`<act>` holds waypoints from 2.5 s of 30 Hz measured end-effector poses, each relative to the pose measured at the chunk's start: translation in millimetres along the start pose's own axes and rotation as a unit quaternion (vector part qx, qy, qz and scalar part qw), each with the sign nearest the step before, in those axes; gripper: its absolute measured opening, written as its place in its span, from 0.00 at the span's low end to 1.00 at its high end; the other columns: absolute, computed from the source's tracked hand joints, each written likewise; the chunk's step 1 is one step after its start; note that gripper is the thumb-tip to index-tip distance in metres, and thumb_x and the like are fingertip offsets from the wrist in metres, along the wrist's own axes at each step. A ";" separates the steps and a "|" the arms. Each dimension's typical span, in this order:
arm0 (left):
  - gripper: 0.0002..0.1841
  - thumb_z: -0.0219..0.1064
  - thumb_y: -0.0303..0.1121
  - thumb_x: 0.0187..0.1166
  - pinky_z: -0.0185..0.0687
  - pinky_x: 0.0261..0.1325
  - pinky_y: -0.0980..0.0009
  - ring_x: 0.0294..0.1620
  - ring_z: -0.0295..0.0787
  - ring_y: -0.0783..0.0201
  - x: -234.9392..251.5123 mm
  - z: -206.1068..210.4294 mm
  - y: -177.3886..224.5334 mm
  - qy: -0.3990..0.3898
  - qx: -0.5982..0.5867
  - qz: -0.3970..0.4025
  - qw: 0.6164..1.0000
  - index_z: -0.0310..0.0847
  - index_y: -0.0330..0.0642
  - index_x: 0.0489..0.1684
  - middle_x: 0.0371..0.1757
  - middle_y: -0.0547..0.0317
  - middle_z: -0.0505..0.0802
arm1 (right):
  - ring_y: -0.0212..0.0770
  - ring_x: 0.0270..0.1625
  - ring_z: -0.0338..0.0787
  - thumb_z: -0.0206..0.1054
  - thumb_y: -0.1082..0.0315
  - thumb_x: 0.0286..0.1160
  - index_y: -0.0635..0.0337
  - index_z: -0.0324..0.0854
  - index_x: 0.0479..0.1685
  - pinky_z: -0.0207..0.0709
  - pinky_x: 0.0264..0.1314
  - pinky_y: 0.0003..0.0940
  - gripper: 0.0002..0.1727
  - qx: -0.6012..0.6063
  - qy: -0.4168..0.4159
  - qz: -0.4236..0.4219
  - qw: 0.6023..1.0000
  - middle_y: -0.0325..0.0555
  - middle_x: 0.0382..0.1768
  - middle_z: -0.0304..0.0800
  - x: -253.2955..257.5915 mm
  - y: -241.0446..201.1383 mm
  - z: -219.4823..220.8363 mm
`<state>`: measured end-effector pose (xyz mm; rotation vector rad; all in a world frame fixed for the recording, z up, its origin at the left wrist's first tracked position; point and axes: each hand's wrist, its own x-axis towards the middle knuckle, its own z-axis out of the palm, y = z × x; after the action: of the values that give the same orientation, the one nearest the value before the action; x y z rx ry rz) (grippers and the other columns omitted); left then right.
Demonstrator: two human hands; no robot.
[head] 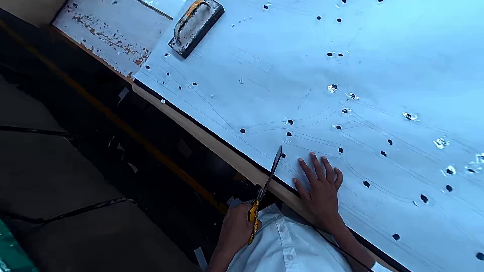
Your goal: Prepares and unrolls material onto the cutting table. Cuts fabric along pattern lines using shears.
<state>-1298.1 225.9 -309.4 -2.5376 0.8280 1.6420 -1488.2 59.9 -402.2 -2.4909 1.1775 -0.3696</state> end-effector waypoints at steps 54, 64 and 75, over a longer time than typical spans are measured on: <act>0.09 0.71 0.36 0.76 0.87 0.54 0.55 0.40 0.93 0.59 6.7 1.7 12.3 0.007 -0.057 -0.009 0.998 0.89 0.42 0.46 0.40 0.56 0.94 | 0.56 0.94 0.53 0.52 0.34 0.81 0.29 0.73 0.84 0.39 0.85 0.73 0.33 0.005 -0.002 -0.007 1.000 0.39 0.91 0.62 1.4 1.1 -2.4; 0.09 0.70 0.36 0.78 0.90 0.52 0.60 0.39 0.94 0.63 8.3 1.9 10.9 0.007 -0.073 -0.010 0.997 0.89 0.42 0.47 0.40 0.58 0.96 | 0.56 0.93 0.53 0.52 0.34 0.81 0.30 0.74 0.83 0.40 0.85 0.72 0.33 0.000 -0.003 -0.006 1.000 0.38 0.91 0.62 1.1 0.9 -2.4; 0.09 0.73 0.36 0.76 0.89 0.53 0.60 0.38 0.94 0.64 17.2 -6.2 18.5 0.010 -0.066 -0.008 0.998 0.89 0.43 0.47 0.38 0.60 0.95 | 0.56 0.94 0.53 0.53 0.34 0.79 0.29 0.73 0.84 0.39 0.85 0.73 0.33 0.003 -0.007 -0.002 1.000 0.38 0.91 0.61 1.0 1.1 -1.9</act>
<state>-1295.5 201.0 -316.2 -2.6432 0.7230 1.7250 -1489.1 58.1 -400.9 -2.4873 1.1629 -0.3553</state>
